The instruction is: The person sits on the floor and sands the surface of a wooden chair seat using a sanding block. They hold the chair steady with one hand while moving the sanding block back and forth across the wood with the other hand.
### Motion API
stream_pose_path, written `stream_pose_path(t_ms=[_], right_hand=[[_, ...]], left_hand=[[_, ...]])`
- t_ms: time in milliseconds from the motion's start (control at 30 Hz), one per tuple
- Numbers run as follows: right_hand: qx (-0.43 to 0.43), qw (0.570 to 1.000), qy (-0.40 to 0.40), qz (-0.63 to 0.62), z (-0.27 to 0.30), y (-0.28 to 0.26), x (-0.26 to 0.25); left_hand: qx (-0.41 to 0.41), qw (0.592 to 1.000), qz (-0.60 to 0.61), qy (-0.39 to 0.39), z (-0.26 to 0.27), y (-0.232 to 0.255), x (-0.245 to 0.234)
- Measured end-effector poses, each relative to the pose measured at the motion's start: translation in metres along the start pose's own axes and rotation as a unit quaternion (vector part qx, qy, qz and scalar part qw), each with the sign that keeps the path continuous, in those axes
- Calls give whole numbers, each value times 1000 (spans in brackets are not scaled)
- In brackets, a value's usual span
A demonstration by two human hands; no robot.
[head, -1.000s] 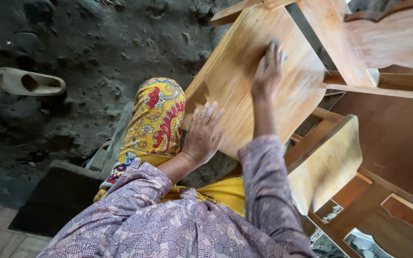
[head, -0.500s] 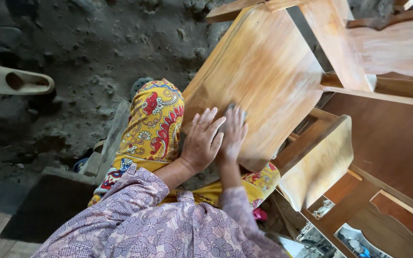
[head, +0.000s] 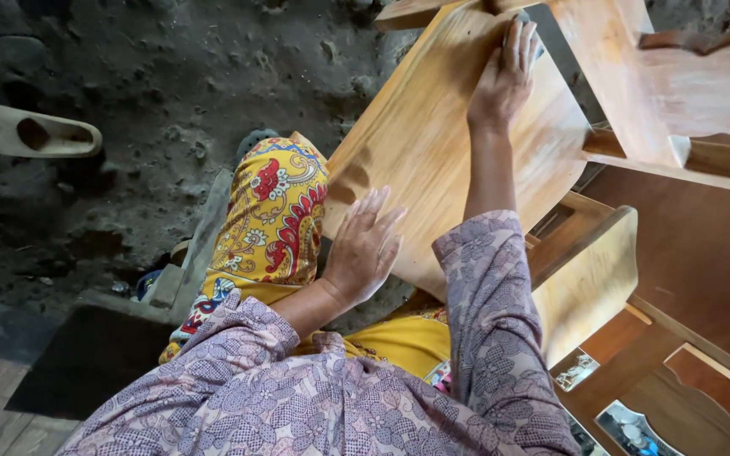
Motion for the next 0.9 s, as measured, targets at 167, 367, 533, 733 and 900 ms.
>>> stream_pose_path(t_ms=[167,367,533,733,900], right_hand=[[60,997,-50,-16,64,-77,-54],[-28,975,-123,183,188,-179,-120],[9,955,-269,126,263,-241,-177],[238,947,-158,-147,298,-218,-188],[604,620,138,-481,342,-140,-184]], left_hand=[[19,1000,-3,-21,2,2,1],[48,996,-6,73,4,-7,1],[81,991,-39,102,11,-11,4],[123,986,-66,90,25,-15,13],[32,997,34,68,41,-8,-11]])
Point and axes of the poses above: each hand's wrist, its own z-axis away from the middle knuckle, its own x-axis out of the palm, y = z × x, the point moved 8 cm from there along -z, towards the middle knuckle, and after that the axes turned 5 degrees about y, right-handed, at the moved point
